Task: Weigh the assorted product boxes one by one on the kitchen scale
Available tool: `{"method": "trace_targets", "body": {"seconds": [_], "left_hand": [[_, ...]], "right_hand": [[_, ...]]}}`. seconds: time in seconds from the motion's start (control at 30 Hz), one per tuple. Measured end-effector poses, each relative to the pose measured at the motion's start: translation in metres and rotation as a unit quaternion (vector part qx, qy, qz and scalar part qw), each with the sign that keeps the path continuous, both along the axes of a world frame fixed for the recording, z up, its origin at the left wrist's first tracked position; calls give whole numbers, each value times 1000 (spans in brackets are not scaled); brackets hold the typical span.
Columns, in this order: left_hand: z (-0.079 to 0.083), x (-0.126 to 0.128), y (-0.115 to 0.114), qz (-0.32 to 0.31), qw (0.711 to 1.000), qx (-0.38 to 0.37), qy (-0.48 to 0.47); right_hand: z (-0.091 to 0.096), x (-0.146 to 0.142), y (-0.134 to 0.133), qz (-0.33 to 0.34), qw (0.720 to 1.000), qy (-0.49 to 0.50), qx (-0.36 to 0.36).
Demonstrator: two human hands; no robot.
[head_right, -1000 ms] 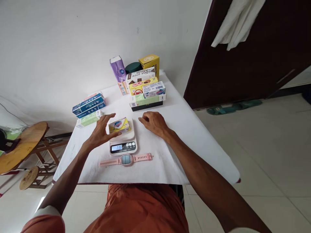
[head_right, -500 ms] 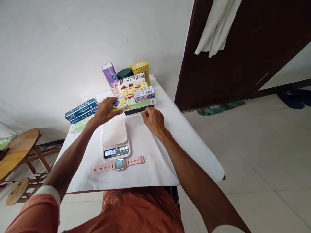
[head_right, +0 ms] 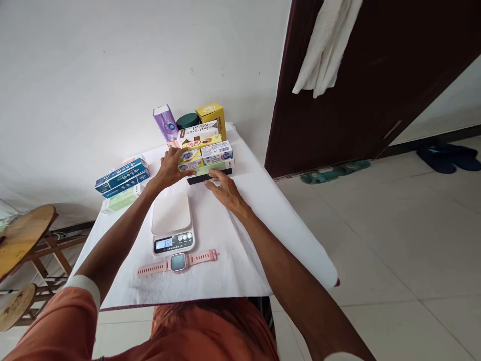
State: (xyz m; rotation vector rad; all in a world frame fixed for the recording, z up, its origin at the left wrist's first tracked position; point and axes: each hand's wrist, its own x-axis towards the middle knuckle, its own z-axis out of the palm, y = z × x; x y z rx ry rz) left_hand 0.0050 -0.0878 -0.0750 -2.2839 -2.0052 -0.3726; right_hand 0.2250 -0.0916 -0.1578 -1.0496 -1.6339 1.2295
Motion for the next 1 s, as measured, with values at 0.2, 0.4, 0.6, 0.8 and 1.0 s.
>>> {"method": "trace_targets", "body": {"seconds": [0.2, 0.4, 0.6, 0.8, 1.0], "left_hand": [[-12, -12, -14, 14, 997, 40, 58], [-32, -21, -8, -37, 998, 49, -20], [-40, -55, -25, -49, 990, 83, -101], [-12, -153, -74, 165, 976, 128, -59], [-6, -229, -101, 363, 932, -1, -13]], "right_hand": [[-3, -1, -2, 11, 1000, -27, -3], [-10, 0, -2, 24, 998, -48, 13], [-19, 0, 2, 17, 996, -78, 43], [-19, 3, -2, -4, 994, -90, 61], [-14, 2, -8, -20, 992, -105, 63]]}}
